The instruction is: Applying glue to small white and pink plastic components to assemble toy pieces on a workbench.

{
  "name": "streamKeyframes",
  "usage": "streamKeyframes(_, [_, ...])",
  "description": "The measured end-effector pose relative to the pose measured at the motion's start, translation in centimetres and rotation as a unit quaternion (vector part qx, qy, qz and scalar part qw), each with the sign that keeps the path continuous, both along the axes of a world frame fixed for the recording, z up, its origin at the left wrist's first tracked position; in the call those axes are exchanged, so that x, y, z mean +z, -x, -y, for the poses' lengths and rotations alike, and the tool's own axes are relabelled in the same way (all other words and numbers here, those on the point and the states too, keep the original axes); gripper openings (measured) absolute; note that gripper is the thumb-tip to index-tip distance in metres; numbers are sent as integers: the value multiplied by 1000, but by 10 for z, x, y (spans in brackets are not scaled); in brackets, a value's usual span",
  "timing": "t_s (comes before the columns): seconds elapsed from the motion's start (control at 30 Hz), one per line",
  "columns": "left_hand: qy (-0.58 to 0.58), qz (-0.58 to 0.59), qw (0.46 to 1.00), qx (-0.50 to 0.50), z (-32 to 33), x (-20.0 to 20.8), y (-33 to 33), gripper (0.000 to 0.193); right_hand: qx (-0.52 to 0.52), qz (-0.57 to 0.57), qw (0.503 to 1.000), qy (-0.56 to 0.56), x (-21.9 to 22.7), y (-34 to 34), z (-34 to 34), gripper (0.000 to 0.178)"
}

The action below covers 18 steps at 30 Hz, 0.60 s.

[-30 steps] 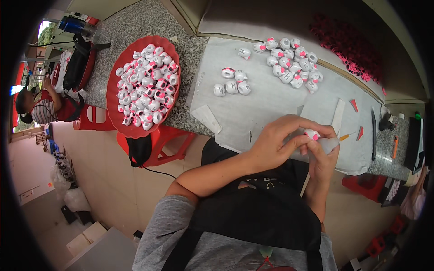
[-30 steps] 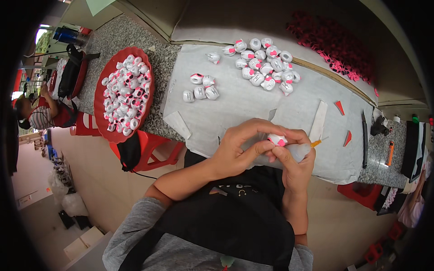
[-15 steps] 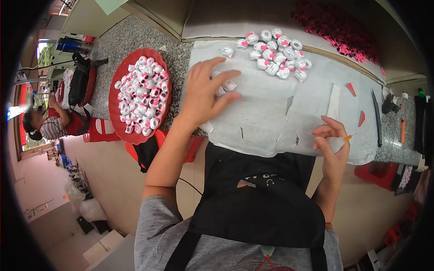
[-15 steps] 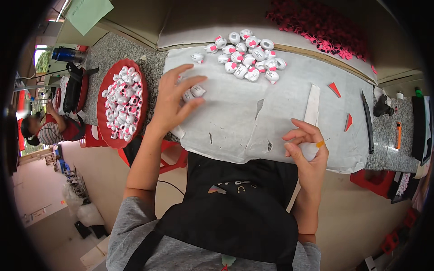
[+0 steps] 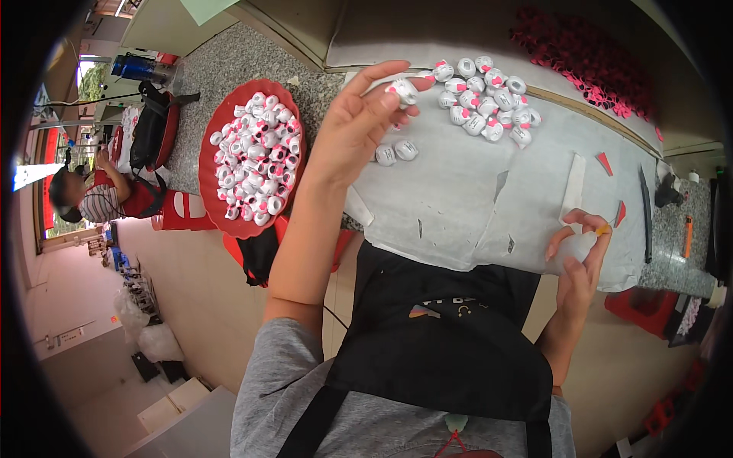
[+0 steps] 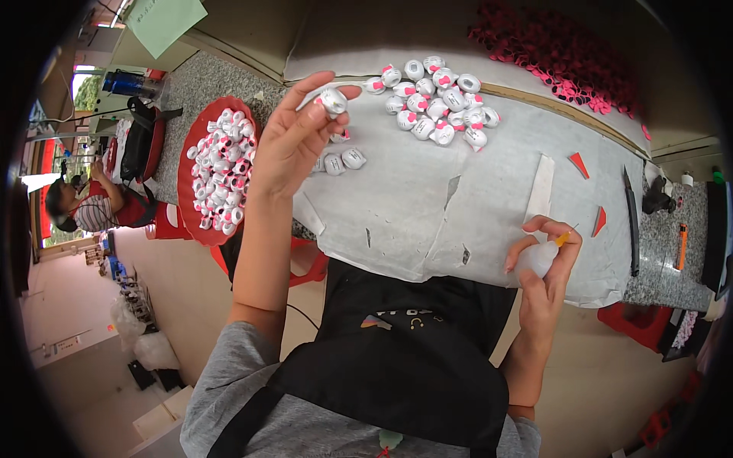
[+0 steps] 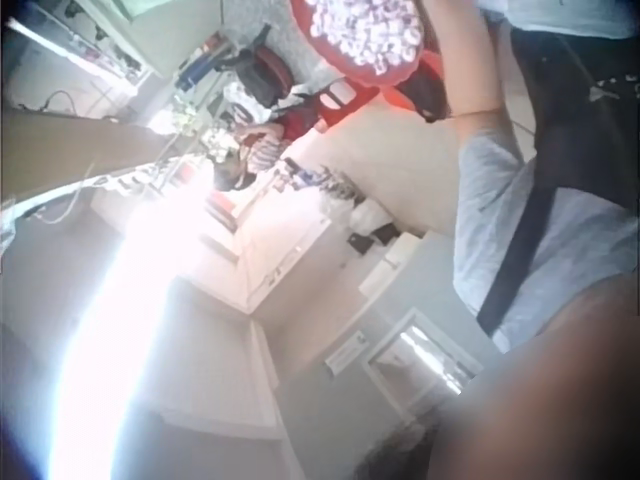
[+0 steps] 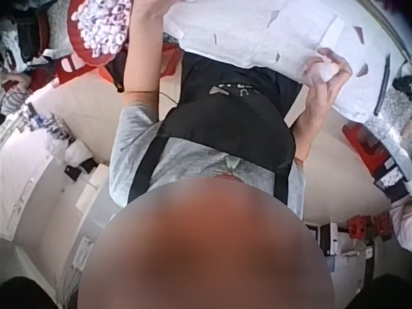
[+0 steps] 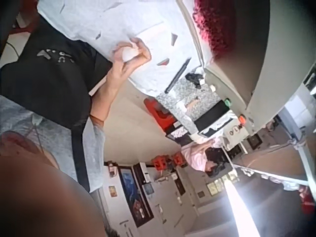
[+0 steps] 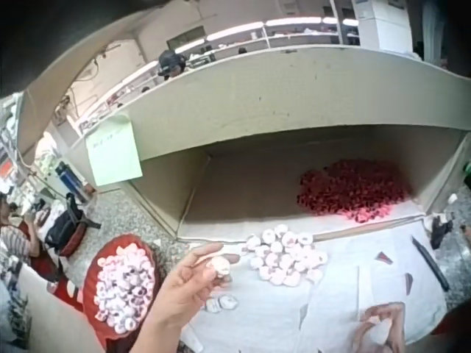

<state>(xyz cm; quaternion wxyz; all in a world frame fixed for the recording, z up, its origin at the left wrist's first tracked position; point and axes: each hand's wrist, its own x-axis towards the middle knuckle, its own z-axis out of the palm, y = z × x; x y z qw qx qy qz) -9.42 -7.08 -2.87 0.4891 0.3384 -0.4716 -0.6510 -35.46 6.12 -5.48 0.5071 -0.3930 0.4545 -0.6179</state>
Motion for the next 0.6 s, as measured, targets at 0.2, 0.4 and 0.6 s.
streamKeyframes(0.2, [-92,-84,989,-79,-33,1,40,31,-9,-77,996,-38,19,-3,2,37])
streamKeyframes(0.4, [-104,-163,970,-144,-60,-13,70,34,-24,-96,995,-30,34,-2,-4,46])
streamKeyframes(0.6, [-197,-247,934,-165,-74,-30,73,23,-87,-12,996,26,30,0,-9,33])
